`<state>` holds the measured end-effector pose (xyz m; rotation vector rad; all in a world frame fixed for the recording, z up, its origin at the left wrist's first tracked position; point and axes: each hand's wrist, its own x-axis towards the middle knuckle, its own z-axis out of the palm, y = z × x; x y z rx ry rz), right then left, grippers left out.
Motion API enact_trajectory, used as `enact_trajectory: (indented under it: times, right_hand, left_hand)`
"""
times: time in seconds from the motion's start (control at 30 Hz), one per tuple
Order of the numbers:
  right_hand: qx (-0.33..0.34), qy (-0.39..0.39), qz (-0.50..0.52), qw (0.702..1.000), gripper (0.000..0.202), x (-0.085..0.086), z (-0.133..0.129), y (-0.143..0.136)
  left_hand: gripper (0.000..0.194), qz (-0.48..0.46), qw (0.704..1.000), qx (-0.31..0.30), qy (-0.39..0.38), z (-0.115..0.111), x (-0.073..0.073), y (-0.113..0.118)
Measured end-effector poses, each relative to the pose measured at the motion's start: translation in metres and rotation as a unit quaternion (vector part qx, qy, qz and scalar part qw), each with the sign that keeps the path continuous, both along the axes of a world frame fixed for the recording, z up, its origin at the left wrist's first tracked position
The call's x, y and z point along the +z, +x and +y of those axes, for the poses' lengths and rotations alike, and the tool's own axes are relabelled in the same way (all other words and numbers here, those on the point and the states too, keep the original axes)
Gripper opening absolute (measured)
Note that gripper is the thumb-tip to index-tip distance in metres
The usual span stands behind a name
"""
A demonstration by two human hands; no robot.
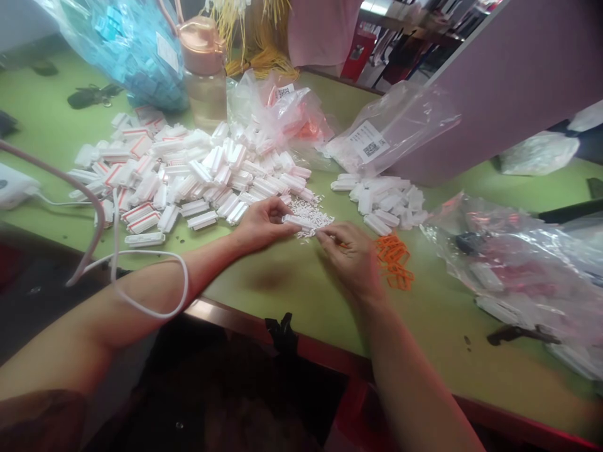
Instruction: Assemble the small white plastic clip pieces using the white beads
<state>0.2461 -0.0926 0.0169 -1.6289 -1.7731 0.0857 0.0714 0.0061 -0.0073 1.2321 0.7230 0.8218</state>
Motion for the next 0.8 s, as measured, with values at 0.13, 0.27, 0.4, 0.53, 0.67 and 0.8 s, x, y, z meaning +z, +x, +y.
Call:
enact_trajectory:
  times: [0.13, 0.27, 0.4, 0.53, 0.67, 0.8]
  right_hand:
    - [0.02, -0.063, -0.103, 0.992, 0.016, -0.007, 0.001, -0.004]
    - [0.018, -0.067, -0.19, 0.979, 0.018, -0.009, 0.003, -0.008]
    - [0.017, -0.051, -0.082, 0.995, 0.015, -0.001, 0.001, -0.002]
    - [-0.014, -0.024, 0.09, 0.996, 0.013, 0.008, -0.002, -0.004]
    - [0.012, 0.007, 0.127, 0.992, 0.013, 0.008, 0.0, -0.014]
    - [0.023, 0.018, 0.139, 0.99, 0.013, 0.003, 0.003, -0.021]
  left_hand:
    - [0.042, 0.014, 1.0, 0.006, 0.021, 0.001, 0.001, 0.0]
    - [0.041, 0.024, 0.999, 0.0, 0.038, 0.0, 0.002, -0.001]
    - [0.039, 0.03, 0.999, -0.01, 0.035, 0.0, 0.0, 0.0]
    - [0.035, 0.034, 0.997, -0.044, 0.047, -0.002, 0.001, -0.002]
    - [0.033, 0.052, 0.992, -0.079, 0.08, -0.006, 0.008, -0.003]
    - [0.029, 0.045, 0.989, -0.106, 0.087, -0.008, 0.011, -0.003]
